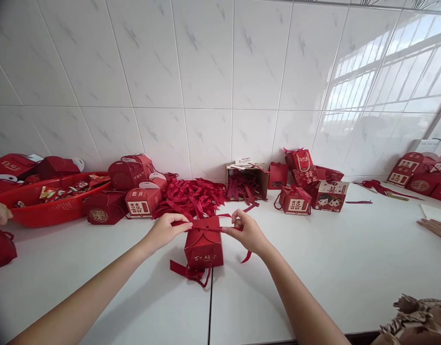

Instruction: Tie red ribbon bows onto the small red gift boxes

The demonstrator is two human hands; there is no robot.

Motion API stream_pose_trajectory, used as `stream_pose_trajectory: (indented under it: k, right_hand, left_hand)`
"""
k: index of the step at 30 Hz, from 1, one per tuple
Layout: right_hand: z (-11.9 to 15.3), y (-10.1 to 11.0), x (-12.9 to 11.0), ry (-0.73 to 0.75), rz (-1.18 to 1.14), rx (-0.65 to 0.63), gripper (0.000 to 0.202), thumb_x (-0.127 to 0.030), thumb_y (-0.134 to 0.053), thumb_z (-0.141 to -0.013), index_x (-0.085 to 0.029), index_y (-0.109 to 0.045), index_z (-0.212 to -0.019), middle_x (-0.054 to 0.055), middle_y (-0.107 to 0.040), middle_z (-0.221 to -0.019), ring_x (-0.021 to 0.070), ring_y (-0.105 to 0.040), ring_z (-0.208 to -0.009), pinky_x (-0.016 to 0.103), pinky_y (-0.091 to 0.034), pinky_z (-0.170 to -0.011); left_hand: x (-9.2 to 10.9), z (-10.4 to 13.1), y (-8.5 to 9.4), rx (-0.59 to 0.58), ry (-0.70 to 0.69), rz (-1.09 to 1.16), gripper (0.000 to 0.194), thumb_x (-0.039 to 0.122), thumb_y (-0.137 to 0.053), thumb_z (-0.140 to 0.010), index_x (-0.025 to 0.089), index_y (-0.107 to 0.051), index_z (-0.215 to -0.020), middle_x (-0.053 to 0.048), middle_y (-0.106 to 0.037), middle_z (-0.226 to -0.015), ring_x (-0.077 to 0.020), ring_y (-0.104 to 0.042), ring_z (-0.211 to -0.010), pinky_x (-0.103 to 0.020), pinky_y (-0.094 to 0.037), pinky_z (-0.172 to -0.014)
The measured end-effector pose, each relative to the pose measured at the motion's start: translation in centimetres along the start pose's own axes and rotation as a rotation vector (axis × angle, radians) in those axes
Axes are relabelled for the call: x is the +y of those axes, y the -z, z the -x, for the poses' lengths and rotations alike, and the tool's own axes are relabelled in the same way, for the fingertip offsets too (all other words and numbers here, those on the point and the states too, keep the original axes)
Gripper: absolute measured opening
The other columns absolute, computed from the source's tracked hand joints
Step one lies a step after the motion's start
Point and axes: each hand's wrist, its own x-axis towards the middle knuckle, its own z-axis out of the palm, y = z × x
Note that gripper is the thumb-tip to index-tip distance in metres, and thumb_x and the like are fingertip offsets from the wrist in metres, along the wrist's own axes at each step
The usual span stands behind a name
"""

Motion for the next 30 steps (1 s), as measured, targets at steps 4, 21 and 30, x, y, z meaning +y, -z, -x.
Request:
stream_pose_trajectory:
  k: [4,21,30]
  right_hand:
    - [0.9,0.9,-1.2,0.098,0.248,-0.071,0.031,-0.045,-0.055,-0.082,-0.02,-0.05,-0.064,-0.003,-0.039,-0.064,0.0113,-0.037,-0.057,0.027,-0.034,-0.054]
    - [-0.7,-3.9,-4.3,0.02,0.059,0.095,0.028,-0.038,-0.067,-0.069,-0.017,-0.062,-0.052,0.001,-0.053,-0.066,0.0142,-0.049,-0.063,0.027,-0.041,-0.06]
    - [-1.2,-4.7,-4.9,-0.127,0.079,-0.053,0.009,-0.015,-0.053,-0.059,-0.017,-0.053,-0.05,-0.004,-0.047,-0.055,0.0092,-0.04,-0.055,0.022,-0.033,-0.051]
  left_hand:
    - [-1.0,-0.5,1.0,-0.106,0.188,-0.006,0.047,0.057,-0.043,-0.078,0.016,-0.064,-0.071,-0.002,-0.06,-0.056,-0.0135,-0.05,-0.052,-0.024,-0.035,-0.051]
    - [2.6,1.7,-0.7,-0.189,-0.142,0.144,0.026,0.036,-0.057,-0.079,0.019,-0.072,-0.091,-0.003,-0.062,-0.078,-0.0157,-0.054,-0.07,-0.025,-0.044,-0.065]
    - [0.6,3.4,-3.5,0.048,-0.452,-0.169,0.027,0.019,-0.042,-0.087,0.023,-0.067,-0.097,-0.007,-0.052,-0.1,-0.0152,-0.056,-0.076,-0.026,-0.048,-0.066]
